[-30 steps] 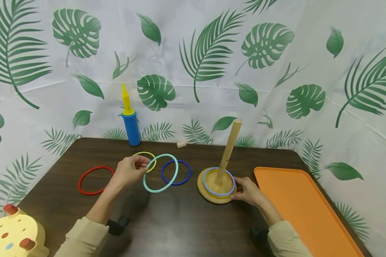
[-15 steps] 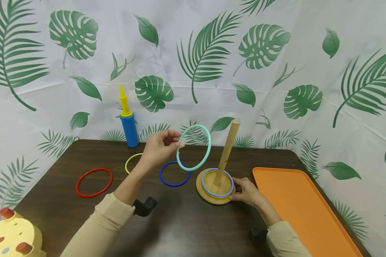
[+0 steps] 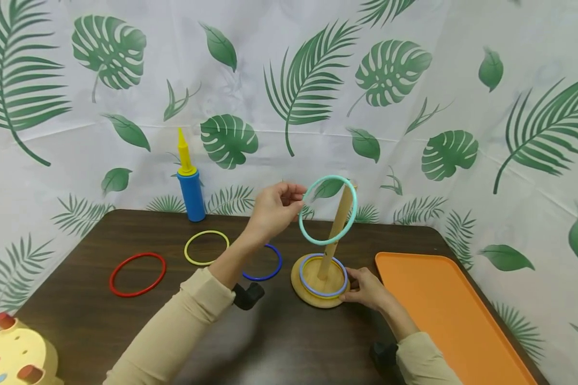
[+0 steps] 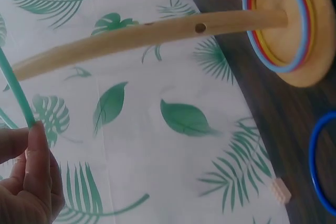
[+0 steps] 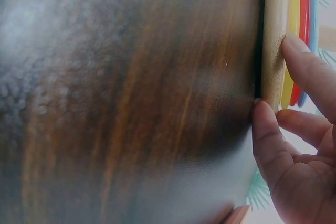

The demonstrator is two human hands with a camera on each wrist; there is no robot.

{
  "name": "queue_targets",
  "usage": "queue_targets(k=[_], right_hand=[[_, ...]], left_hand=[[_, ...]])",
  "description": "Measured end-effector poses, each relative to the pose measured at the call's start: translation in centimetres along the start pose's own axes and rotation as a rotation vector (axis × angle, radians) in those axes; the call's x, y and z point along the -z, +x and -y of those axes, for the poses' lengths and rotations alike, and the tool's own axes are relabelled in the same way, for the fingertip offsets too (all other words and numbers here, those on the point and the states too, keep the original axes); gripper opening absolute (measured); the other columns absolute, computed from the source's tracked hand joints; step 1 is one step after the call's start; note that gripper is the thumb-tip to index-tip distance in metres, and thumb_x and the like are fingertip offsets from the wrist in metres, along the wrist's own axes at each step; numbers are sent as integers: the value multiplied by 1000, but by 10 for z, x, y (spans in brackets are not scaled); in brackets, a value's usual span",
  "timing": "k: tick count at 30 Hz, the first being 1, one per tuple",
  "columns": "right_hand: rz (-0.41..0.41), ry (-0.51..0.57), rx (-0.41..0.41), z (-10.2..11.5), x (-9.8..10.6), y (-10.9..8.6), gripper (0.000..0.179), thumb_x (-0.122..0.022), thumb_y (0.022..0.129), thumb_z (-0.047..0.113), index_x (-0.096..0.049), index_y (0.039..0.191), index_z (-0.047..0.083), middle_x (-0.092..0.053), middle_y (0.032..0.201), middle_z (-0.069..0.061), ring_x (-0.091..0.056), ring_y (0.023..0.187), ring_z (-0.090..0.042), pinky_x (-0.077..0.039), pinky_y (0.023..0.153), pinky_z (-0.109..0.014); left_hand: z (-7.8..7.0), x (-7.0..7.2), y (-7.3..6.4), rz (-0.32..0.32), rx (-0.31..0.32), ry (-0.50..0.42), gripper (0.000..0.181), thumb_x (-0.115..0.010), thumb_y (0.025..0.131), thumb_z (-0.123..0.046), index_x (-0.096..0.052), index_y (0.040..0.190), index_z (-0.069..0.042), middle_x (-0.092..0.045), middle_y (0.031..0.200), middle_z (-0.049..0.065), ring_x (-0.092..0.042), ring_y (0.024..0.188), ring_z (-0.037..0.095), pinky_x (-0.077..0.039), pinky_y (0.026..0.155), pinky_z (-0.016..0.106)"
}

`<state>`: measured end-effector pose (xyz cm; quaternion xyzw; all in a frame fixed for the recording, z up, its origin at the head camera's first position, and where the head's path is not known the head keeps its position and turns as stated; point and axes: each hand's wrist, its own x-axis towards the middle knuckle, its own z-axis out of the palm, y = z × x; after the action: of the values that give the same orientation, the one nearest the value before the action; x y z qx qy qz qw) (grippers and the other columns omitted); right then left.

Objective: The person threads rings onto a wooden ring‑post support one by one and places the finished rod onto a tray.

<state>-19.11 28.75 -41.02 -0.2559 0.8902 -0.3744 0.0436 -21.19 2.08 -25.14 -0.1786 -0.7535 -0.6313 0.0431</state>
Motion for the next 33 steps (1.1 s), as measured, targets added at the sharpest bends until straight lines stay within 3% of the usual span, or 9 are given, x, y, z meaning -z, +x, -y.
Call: queue_targets(k=[6, 12, 19, 27, 33], right_hand=[[-6, -27, 11, -1, -2, 1, 57, -78, 72, 2, -51, 116, -22, -65, 91, -22, -68, 77, -25, -57, 66, -28], [-16, -42, 18, -1, -2, 1, 57, -79, 72, 2, -51, 116, -21, -66, 91, -22, -67, 77, -23, -57, 65, -28], [-18, -30, -1, 2, -2, 1, 56, -79, 71, 1, -51, 115, -21, -66, 90, -21, -67, 77, -24, -57, 65, -27], [-13, -25, -37, -1, -2, 1, 60, -78, 71, 0, -49, 120, -22, -66, 94, -23, -67, 78, -23, -56, 66, -22], [-25, -52, -33, -1, -1, 1, 54, -78, 70, 0, -54, 115, -18, -65, 90, -20, -67, 77, -23, -56, 66, -23]], left_hand=[[-1, -15, 10, -8, -14, 9, 20, -61, 87, 1, -64, 107, 0, -64, 94, 13, -64, 86, 29, -57, 66, 30], [0, -25, 17, -17, -9, 38, 19, -63, 86, 2, -65, 105, 0, -65, 94, 13, -65, 85, 23, -57, 62, 26], [8, -34, 21, 19, 12, 69, 18, -62, 86, 1, -66, 103, -1, -66, 94, 12, -66, 86, 22, -57, 62, 26], [33, -39, 18, 37, 54, 162, 17, -62, 85, 2, -67, 101, 0, -68, 91, 12, -65, 83, 21, -55, 59, 20], [68, -42, 9, 37, 135, 248, 17, -63, 82, 2, -69, 98, -1, -69, 87, 8, -63, 74, 16, -53, 61, 19]])
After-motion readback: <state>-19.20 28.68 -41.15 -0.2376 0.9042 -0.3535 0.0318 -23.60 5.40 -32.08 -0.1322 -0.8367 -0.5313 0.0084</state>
